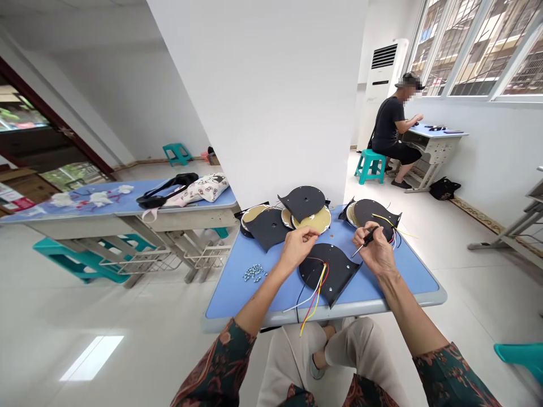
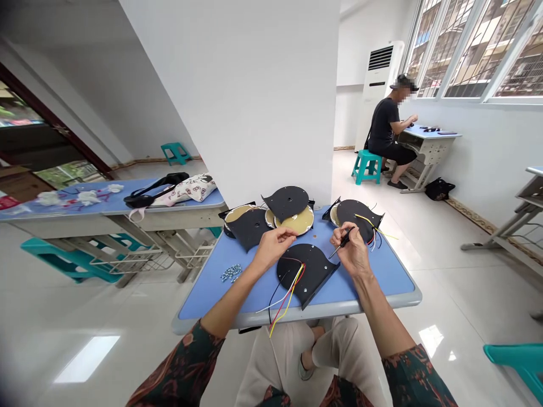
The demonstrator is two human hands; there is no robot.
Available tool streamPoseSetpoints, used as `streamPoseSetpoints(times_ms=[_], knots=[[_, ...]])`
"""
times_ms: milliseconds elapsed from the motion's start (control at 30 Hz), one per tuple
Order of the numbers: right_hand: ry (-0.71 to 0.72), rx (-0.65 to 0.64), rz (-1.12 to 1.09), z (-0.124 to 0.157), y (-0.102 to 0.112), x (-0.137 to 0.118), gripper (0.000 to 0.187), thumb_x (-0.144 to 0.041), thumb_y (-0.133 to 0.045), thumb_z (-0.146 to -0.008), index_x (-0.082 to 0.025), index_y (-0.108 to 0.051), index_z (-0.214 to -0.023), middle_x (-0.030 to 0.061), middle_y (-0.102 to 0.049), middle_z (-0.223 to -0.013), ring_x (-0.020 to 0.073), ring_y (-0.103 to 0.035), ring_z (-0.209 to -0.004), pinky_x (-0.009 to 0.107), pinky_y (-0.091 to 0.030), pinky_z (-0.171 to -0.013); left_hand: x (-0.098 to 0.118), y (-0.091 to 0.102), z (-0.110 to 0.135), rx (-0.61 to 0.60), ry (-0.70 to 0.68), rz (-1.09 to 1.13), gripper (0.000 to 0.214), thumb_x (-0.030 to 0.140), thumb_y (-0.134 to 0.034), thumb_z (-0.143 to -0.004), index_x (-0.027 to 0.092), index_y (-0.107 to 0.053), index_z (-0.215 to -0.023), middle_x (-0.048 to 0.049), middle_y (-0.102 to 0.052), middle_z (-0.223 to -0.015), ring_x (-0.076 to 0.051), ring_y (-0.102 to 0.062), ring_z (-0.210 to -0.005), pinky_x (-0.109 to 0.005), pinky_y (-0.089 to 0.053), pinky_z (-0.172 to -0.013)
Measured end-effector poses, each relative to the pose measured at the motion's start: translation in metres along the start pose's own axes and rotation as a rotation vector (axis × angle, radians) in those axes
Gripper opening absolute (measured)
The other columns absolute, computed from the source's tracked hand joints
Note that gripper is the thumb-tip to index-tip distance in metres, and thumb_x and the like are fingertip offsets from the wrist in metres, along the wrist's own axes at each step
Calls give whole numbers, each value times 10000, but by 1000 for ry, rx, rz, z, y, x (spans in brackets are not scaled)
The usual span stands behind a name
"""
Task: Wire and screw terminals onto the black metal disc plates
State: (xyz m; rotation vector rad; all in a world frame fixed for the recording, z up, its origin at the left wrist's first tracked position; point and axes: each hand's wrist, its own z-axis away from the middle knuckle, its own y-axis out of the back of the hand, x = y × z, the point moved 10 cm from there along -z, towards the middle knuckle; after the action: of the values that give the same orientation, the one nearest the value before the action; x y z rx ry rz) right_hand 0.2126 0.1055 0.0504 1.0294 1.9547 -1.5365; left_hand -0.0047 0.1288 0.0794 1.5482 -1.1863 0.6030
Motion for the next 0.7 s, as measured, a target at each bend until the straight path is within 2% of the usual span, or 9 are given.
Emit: streamPoseSetpoints(times_ms=[100,233,333,400,600,700], knots=[[-3,-40,93,3,-5,1,407,-649,-731,-823,-264,-603,-854,-30,-499,-707,135,-452,-613,314,-427,-651,-18,5,3,48,78,-60,144,103,-645,-795,186,-761,-808,0,-753,-724,-147,-699,-684,-240,-550,-685],[20,-72,162,6,-9,-1,388,-635,-705,-853,-258,-614,-857,-15,-562,-714,144,-496,-647,320,-443,-694,-40,29,42,146,148,-104,141,144,-633,-833,203,-758,-863,-1,-777,-785,-158,-726,-730,-258,-571,-722],[10,-65,155,6,-9,0,381,-628,-703,-859,-257,-616,-860,-14,-584,-723,140,-513,-651,316,-460,-713,-43,29,67,117,139,-112,150,135,-629,-843,203,-756,-883,-9,-780,-823,-155,-729,-740,-261,-579,-736],[-19,-52,138,9,-9,3,374,-617,-710,-859,-256,-615,-869,-14,-598,-732,136,-522,-654,309,-469,-716,-40,24,75,108,105,-146,165,116,-623,-852,203,-757,-895,-12,-773,-841,-149,-720,-743,-258,-574,-738],[-116,6,134,44,-18,11,368,-610,-717,-856,-255,-625,-881,-1,-619,-747,142,-548,-678,296,-500,-711,-33,10,63,146,46,-229,192,75,-615,-876,198,-759,-905,-29,-773,-904,-156,-709,-793,-283,-559,-784],[-92,11,201,54,-26,3,394,-645,-660,-881,-251,-638,-875,23,-637,-790,163,-575,-724,318,-515,-738,-34,3,49,150,46,-214,197,55,-627,-858,197,-762,-875,-32,-783,-906,-168,-713,-831,-307,-558,-835]])
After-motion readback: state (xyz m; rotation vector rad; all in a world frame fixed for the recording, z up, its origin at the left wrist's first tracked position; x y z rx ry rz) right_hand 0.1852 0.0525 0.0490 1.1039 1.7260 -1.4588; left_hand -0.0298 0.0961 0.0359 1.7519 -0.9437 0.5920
